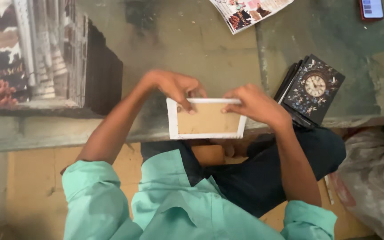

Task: The person sits on the floor and wraps individual books with white paper. They place a book on the paper, fold the edges over the cover, smooth the surface, and then set the wrapped book aside before repeating the process with another book.

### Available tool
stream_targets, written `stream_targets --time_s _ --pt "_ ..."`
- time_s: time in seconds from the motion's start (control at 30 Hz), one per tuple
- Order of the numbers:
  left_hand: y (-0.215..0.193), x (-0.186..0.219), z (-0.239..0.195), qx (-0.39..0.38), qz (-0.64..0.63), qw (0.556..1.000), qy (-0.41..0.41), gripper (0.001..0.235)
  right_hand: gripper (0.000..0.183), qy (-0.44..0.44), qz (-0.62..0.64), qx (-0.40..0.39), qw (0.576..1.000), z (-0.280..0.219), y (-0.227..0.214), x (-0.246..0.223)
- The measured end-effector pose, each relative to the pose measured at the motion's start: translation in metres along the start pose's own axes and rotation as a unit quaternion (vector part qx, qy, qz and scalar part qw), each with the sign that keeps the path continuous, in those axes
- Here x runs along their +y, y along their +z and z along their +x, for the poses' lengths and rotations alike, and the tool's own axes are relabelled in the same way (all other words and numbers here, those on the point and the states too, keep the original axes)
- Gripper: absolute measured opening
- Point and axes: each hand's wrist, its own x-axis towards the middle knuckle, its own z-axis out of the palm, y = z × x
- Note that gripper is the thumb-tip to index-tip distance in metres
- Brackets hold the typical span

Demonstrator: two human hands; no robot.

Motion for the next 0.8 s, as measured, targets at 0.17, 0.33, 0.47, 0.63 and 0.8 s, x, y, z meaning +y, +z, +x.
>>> stream_targets --time_s 0.17,0.33,0.47,0.63,0.8 --pt "0.007 0.001 0.012 0.234 0.218 0.947 -0.014 0.037 0.03 0.009 -0.094 0.185 0.978 0.019 0.0 0.006" --pt "0.048 0.003 0.02 0.455 0.339 0.822 -0.029 0.04 0.023 -0.026 -0.114 0.241 0.963 0.036 0.027 0.038" --pt "0.07 -0.005 0.027 0.467 0.297 0.832 -0.031 0.041 0.023 -0.046 -0.158 0.274 0.948 0.031 0.056 0.055" --pt "0.078 -0.018 0.033 0.487 0.274 0.83 -0.003 0.041 0.018 0.0 -0.117 0.268 0.956 0.027 0.058 0.047" --pt "0.084 -0.031 0.04 0.495 0.216 0.842 -0.01 0.05 0.037 -0.097 -0.066 0.261 0.958 0.034 0.06 0.033"
